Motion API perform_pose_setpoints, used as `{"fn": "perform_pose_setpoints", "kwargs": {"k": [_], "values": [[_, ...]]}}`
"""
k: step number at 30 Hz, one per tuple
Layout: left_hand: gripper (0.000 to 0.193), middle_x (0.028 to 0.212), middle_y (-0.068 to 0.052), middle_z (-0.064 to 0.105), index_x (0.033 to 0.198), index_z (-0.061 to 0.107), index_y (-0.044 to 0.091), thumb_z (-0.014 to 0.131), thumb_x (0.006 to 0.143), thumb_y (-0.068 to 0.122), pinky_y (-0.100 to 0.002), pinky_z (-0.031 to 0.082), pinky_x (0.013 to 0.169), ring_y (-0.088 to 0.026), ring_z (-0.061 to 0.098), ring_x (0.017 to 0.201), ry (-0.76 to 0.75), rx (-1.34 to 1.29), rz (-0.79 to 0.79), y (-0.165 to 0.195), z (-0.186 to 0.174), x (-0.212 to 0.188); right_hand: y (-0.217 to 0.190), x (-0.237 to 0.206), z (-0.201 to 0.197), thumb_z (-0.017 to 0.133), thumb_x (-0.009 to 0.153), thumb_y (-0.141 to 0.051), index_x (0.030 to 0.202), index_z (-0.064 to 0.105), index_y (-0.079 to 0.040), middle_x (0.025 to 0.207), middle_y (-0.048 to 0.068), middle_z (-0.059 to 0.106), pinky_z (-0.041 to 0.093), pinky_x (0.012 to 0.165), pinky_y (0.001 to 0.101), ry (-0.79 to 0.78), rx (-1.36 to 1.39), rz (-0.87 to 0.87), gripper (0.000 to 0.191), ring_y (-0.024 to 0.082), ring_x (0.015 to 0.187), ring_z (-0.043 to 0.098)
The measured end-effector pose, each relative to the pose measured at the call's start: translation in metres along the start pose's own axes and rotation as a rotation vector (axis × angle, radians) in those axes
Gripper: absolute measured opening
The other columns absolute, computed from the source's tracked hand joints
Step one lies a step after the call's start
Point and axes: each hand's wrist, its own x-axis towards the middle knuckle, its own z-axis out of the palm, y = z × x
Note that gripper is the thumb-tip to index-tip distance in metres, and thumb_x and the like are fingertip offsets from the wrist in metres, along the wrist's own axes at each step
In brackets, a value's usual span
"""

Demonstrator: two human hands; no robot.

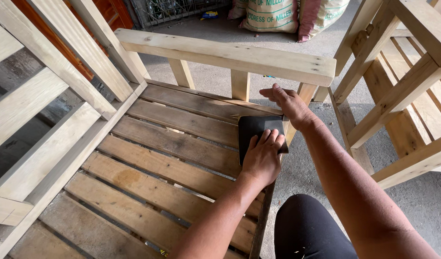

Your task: The person sands the surface of a wooden pallet structure using a sanding block. They move the sanding block back and forth across the slats, occasionally pausing to adjust grip or position. A chicken briefly enters the scene and the person reaches toward it before resuming sanding.

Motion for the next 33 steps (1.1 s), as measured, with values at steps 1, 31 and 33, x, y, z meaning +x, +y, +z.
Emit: {"fn": "perform_pose_setpoints", "kwargs": {"k": [1,31,33], "values": [[0.049,0.156,-0.016,0.043,0.147,0.045,0.006,0.049,0.102,0.024,-0.056,0.024,0.122,-0.031,0.033,0.151,-0.002,-0.002,-0.017,-0.003,0.006,0.009,0.004,0.007,-0.002,0.023,0.101,-0.063,0.141,0.062,-0.016,0.151,0.011,0.057,0.031,0.121,0.0493,-0.002,0.010,0.012,0.073,0.032,0.146,0.045],[0.052,0.161,-0.016,0.042,0.148,0.052,0.007,0.045,0.100,0.024,-0.054,0.019,0.126,-0.033,0.034,0.153,0.045,-0.079,0.006,-0.007,0.094,-0.041,0.105,-0.001,0.008,0.016,0.098,-0.072,0.154,0.049,-0.019,0.159,0.013,0.046,0.021,0.125,0.0403,-0.072,-0.108,-0.076,0.083,0.030,0.154,0.034],[0.045,0.163,-0.016,0.042,0.144,0.054,0.006,0.042,0.103,0.019,-0.055,0.021,0.126,-0.033,0.034,0.154,0.027,-0.023,-0.036,-0.018,0.099,-0.031,0.110,0.002,0.011,0.017,0.100,-0.070,0.151,0.052,-0.018,0.156,0.014,0.050,0.025,0.124,0.0394,-0.039,-0.160,-0.086,0.081,0.032,0.150,0.039]]}}
